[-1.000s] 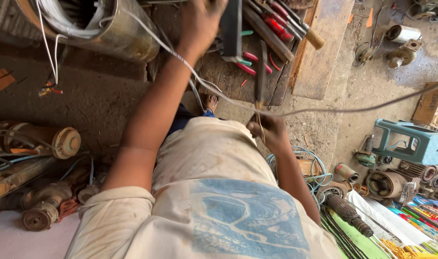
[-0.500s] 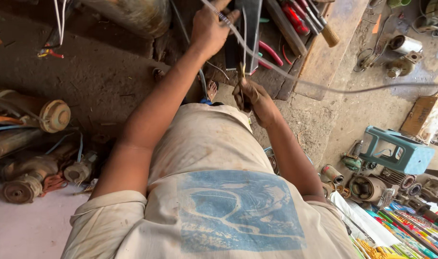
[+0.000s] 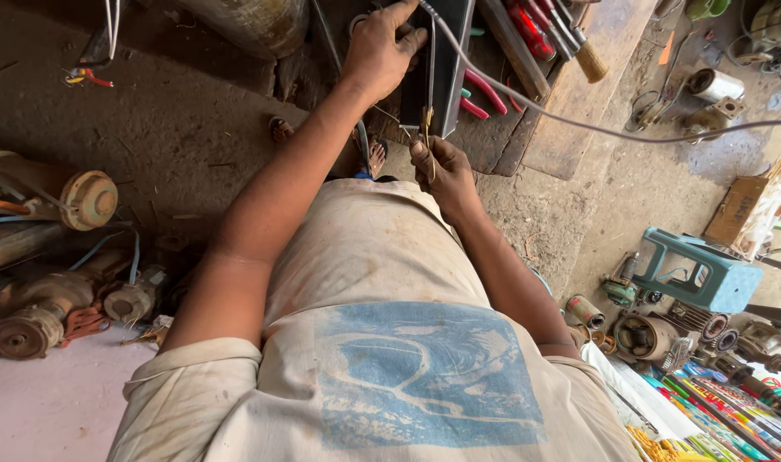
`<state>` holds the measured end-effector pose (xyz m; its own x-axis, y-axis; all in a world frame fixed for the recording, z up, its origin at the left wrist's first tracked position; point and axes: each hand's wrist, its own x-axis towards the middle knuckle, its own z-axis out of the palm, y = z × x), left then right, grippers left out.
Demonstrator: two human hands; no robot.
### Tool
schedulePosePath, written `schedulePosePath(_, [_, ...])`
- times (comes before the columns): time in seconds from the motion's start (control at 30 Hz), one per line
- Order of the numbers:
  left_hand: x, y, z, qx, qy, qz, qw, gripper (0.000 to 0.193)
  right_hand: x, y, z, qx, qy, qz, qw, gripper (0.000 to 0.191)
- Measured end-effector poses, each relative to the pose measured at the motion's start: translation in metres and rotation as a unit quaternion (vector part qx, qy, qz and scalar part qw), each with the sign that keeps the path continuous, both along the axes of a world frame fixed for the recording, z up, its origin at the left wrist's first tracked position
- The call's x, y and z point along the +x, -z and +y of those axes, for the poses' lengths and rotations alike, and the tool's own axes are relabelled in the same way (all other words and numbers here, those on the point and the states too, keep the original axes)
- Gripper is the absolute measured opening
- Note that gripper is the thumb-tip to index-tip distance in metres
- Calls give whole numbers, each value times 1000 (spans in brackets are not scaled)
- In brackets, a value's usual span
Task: The person strips the insulation from several colored wires using pliers, then twists the exposed copper strands together. They wrap the connection with black electrical tape and place the finished assembly into a metal can.
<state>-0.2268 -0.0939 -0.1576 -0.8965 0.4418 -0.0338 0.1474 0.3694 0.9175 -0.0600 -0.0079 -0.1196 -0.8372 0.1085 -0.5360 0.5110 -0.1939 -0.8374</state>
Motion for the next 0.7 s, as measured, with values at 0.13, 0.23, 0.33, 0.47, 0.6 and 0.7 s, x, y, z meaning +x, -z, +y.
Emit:
schedulePosePath(0.13, [-4,-13,2,-28,6,67,997,53,-11,-12,3,-24,32,-21,999,38])
schedulePosePath(0.23, [-6,-24,5,-55,22,1,998,56,-27,-24,8,-61,61,-24,996,43])
schedulePosePath(0.33, [-5,-35,7,-38,27,38,998,58,-36,-30,10,-95,61,-25,993,45])
schedulePosePath(0.47, [-3,-40,5,-46,35,6,998,62,-36,-30,5,-70,47,5,996,41])
schedulePosePath(0.6, [-12,-36,1,-20,38,30,999,56,-28,-28,-1,-12,41,28,999,39])
schedulePosePath(0.7, [-24,-37,4,-14,-4,97,995,39,-27,-31,-5,6,29,20,999,38])
